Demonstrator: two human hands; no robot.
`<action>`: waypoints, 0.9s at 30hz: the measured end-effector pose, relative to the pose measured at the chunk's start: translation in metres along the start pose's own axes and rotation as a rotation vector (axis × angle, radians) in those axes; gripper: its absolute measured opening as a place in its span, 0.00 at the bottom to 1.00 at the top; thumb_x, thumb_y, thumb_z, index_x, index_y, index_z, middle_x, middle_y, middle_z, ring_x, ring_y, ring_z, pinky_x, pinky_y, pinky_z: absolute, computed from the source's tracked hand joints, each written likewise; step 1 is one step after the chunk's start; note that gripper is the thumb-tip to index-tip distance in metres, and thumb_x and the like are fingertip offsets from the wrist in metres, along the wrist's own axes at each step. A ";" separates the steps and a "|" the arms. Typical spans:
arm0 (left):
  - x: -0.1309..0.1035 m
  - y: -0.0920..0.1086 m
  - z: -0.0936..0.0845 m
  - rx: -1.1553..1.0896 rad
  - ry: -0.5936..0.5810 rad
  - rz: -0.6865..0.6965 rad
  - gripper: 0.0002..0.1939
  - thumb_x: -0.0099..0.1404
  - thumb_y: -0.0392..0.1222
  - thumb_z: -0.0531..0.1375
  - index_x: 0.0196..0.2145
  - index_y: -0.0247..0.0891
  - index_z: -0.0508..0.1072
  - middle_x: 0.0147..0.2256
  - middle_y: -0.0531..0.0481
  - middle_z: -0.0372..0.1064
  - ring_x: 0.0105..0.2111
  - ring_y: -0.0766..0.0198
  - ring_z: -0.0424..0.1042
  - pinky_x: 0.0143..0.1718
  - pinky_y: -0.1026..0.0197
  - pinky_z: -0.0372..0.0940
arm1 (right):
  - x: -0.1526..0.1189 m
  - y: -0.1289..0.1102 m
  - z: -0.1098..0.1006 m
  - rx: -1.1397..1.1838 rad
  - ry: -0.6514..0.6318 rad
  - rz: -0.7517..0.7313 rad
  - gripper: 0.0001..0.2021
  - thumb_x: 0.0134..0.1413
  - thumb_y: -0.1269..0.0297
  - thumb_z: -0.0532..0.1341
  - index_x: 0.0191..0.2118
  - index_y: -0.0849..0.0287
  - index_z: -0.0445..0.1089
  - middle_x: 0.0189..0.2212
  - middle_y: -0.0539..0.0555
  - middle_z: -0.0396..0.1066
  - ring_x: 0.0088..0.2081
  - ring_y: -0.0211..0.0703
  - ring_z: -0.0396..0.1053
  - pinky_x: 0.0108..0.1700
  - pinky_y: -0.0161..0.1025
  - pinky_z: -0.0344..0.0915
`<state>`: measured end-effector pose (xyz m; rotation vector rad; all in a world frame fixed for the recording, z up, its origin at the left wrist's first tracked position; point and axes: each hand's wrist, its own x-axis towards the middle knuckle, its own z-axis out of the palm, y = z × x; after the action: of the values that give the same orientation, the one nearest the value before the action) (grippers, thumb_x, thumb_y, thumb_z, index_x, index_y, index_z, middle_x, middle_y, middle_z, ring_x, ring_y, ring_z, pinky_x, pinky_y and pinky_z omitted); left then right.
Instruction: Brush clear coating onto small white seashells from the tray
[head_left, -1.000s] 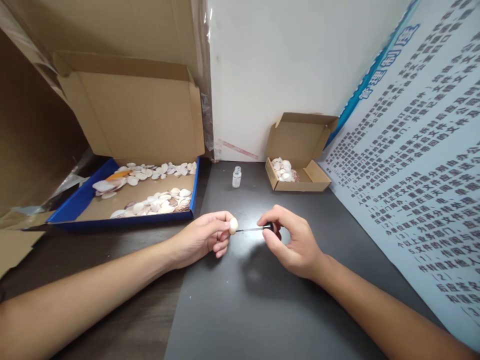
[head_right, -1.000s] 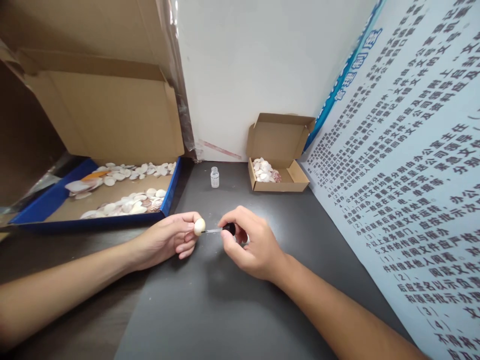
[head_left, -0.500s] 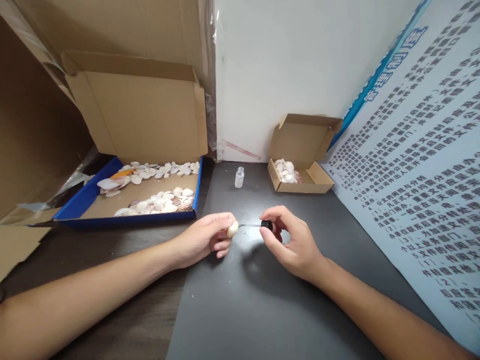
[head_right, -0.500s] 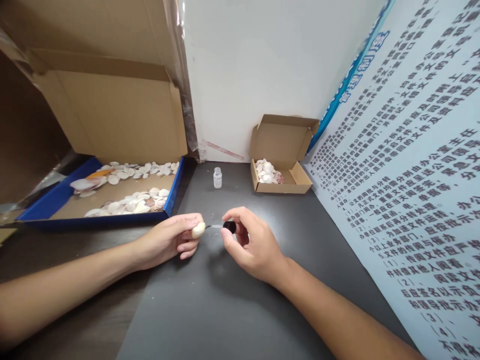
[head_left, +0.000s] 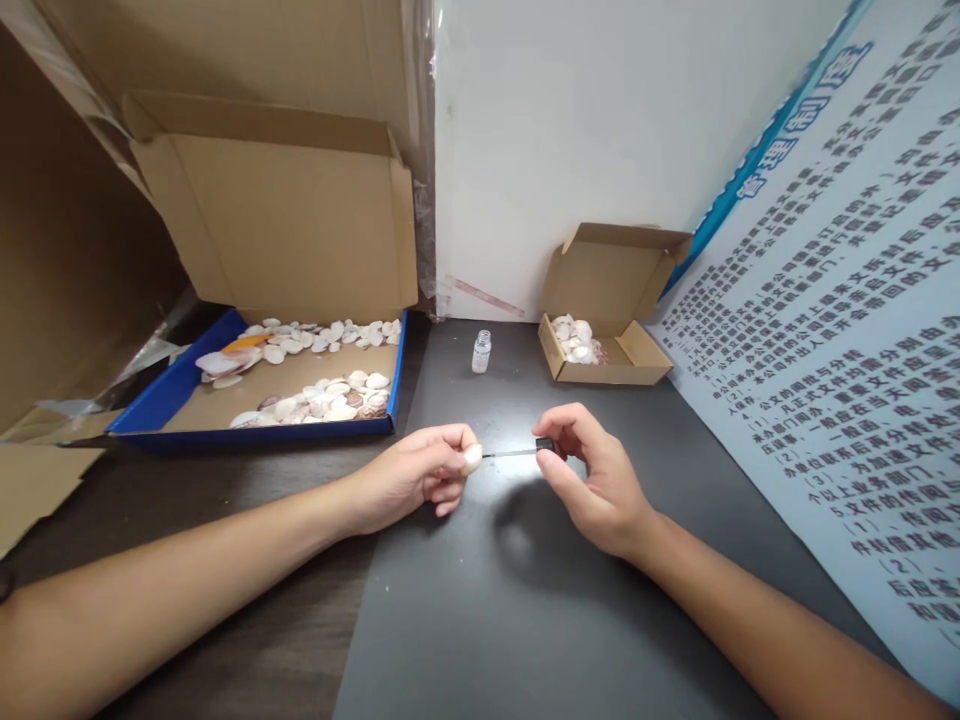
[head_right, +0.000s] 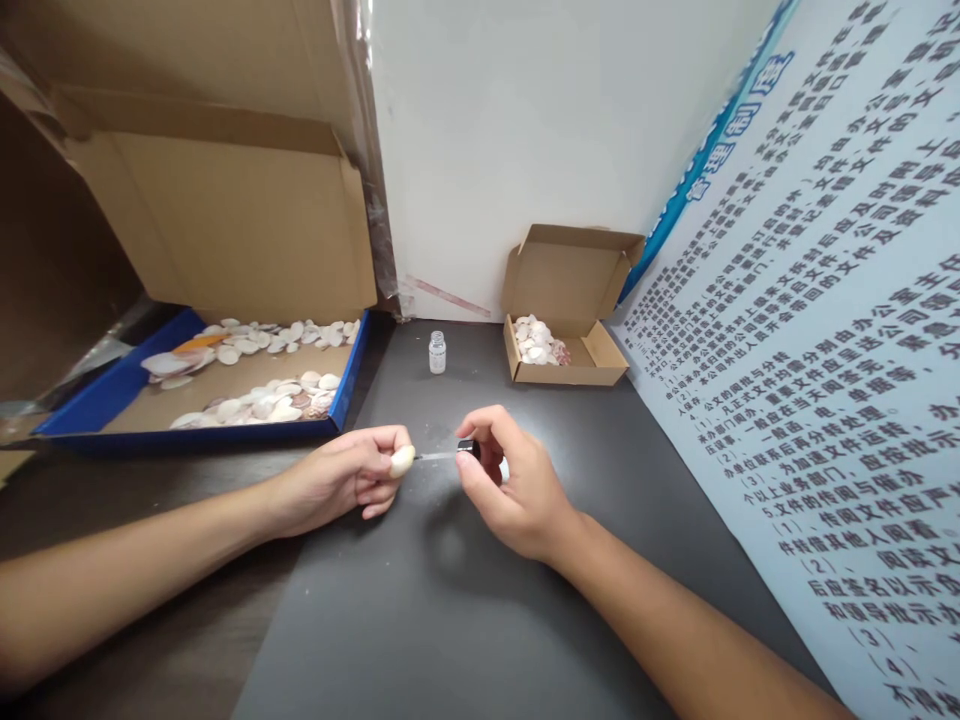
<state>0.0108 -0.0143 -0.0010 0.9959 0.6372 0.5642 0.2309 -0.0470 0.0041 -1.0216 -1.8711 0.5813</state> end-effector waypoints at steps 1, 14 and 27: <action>0.000 0.000 0.000 0.003 -0.003 0.003 0.09 0.57 0.40 0.62 0.29 0.38 0.63 0.21 0.60 0.52 0.19 0.73 0.51 0.21 0.68 0.56 | 0.000 0.000 0.000 0.019 -0.007 0.002 0.05 0.61 0.70 0.56 0.41 0.54 0.62 0.24 0.43 0.60 0.23 0.35 0.61 0.27 0.33 0.61; 0.000 -0.003 -0.001 0.031 -0.024 0.006 0.08 0.58 0.42 0.61 0.30 0.39 0.64 0.19 0.62 0.48 0.18 0.72 0.48 0.21 0.67 0.54 | 0.001 -0.001 -0.001 0.021 -0.010 0.026 0.05 0.60 0.70 0.57 0.41 0.54 0.62 0.23 0.43 0.59 0.23 0.35 0.61 0.26 0.34 0.61; 0.001 -0.004 -0.001 0.054 -0.033 0.006 0.10 0.60 0.43 0.62 0.29 0.39 0.63 0.19 0.62 0.49 0.19 0.73 0.49 0.22 0.67 0.54 | -0.001 -0.002 0.000 0.030 0.045 0.016 0.06 0.59 0.70 0.59 0.40 0.53 0.62 0.23 0.43 0.60 0.22 0.34 0.61 0.25 0.33 0.62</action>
<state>0.0110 -0.0147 -0.0052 1.0560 0.6234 0.5374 0.2307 -0.0486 0.0052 -1.0230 -1.8112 0.5891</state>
